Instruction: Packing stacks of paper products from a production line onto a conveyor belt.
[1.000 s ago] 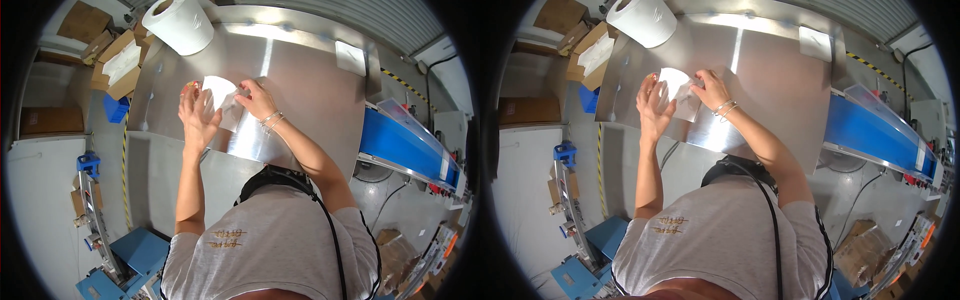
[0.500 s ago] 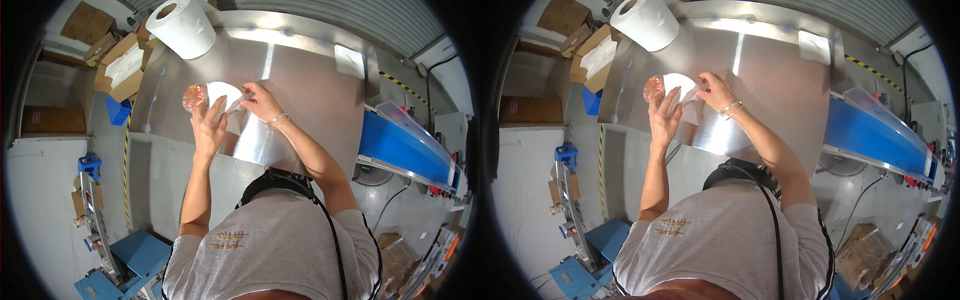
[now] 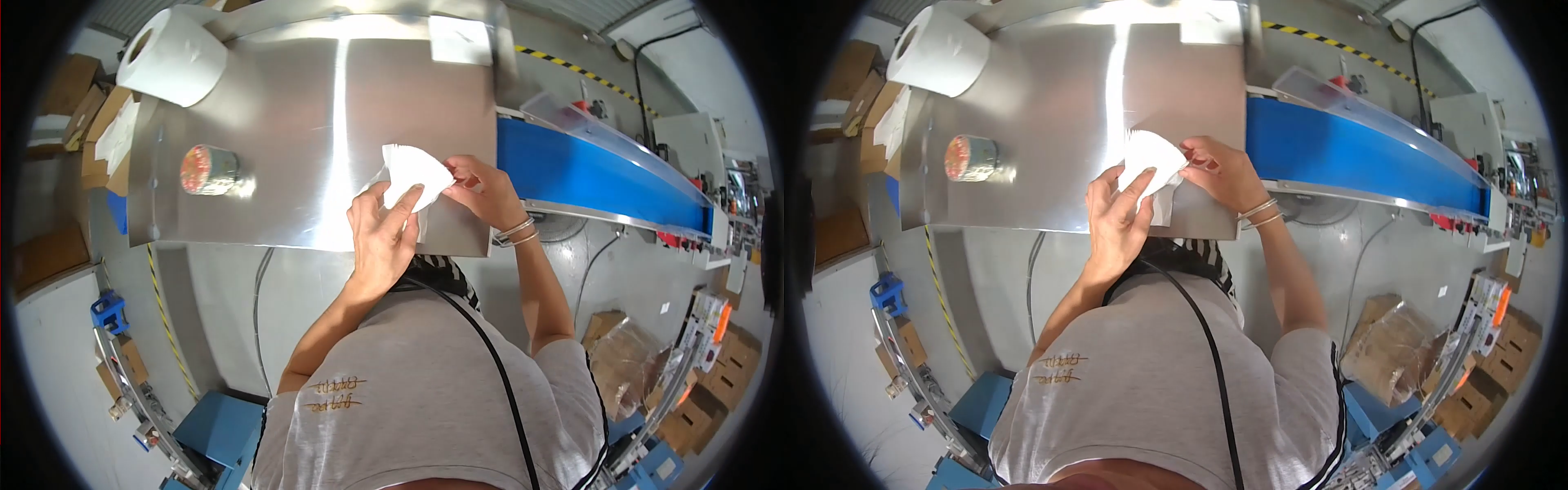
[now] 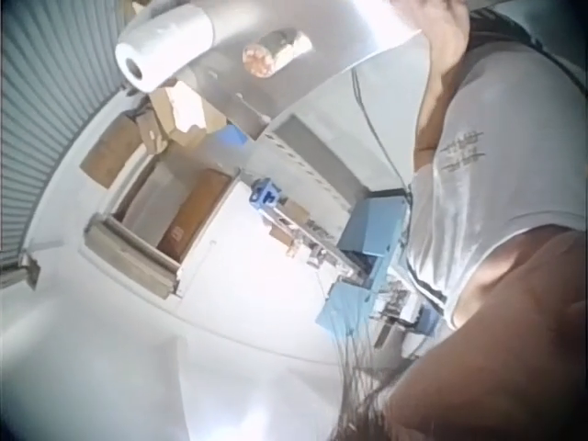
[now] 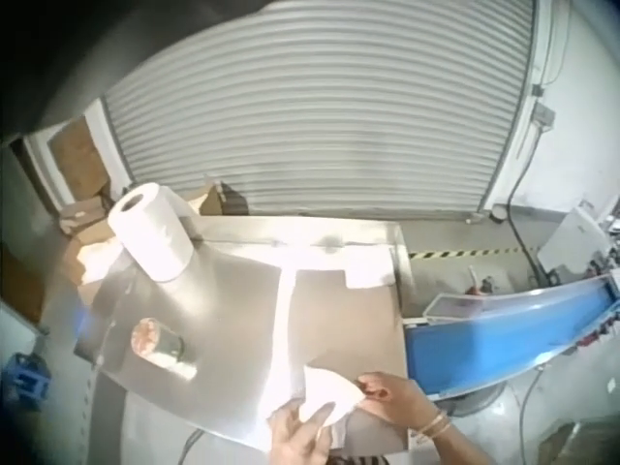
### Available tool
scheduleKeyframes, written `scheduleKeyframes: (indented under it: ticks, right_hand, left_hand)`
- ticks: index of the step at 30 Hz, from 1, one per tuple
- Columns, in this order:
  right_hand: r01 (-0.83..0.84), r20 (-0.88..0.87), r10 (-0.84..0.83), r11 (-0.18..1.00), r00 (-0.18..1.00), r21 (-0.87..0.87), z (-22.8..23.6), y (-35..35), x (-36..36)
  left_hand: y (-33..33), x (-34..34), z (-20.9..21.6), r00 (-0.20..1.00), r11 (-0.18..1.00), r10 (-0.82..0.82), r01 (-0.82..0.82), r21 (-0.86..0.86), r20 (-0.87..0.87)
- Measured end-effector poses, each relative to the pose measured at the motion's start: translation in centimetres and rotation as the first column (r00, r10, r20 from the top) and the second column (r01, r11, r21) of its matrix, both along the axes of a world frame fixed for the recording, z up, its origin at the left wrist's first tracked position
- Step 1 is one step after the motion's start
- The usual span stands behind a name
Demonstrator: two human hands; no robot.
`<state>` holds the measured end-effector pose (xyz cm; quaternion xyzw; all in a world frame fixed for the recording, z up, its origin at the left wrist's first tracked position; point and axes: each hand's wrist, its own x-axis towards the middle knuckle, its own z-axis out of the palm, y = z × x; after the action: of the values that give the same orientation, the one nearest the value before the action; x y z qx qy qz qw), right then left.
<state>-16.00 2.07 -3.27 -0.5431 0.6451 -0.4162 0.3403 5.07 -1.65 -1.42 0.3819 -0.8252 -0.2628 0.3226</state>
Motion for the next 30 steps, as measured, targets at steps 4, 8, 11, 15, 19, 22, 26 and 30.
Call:
scheduleKeyframes:
  ticks: [4, 8, 11, 15, 19, 22, 26, 30]
  right_hand:
    - [0.024, 0.015, -0.024, 1.0, 1.0, -0.011, -0.2, 2.8, -3.0]
    - [-0.005, 0.077, 0.009, 0.998, 0.997, -0.055, -0.6, 3.2, -4.2]
    - [-0.068, 0.126, 0.082, 0.992, 0.989, -0.111, -1.1, 3.0, -5.1]
    - [-0.201, 0.171, 0.223, 0.97, 0.96, -0.138, -0.5, 2.6, -5.3]
    - [-0.25, 0.205, 0.282, 0.953, 0.937, -0.169, -0.6, 2.1, -5.4]
    - [-0.279, 0.172, 0.31, 0.942, 0.935, -0.186, -0.6, 1.6, -5.5]
    - [-0.288, 0.123, 0.317, 0.936, 0.94, -0.204, -0.5, 1.4, -5.5]
    - [-0.309, 0.067, 0.328, 0.93, 0.942, -0.2, -0.2, 1.4, -5.4]
  left_hand:
    - [2.7, -3.0, -0.3, 1.0, 1.0, 0.011, -0.012, -0.018, -0.028]
    - [3.9, -4.1, 0.0, 0.995, 0.996, 0.084, -0.082, -0.043, 0.062]
    - [4.4, -4.5, -0.4, 0.99, 0.991, 0.114, -0.108, -0.08, 0.078]
    - [5.1, -4.5, -0.5, 0.983, 0.984, 0.152, -0.141, -0.108, 0.102]
    - [5.3, -4.7, -0.7, 0.978, 0.975, 0.181, -0.164, -0.15, 0.103]
    - [5.3, -4.7, -0.7, 0.977, 0.97, 0.188, -0.168, -0.176, 0.103]
    - [5.3, -4.6, -0.9, 0.976, 0.967, 0.194, -0.173, -0.186, 0.099]
    - [5.2, -4.6, -0.6, 0.976, 0.966, 0.193, -0.171, -0.191, 0.101]
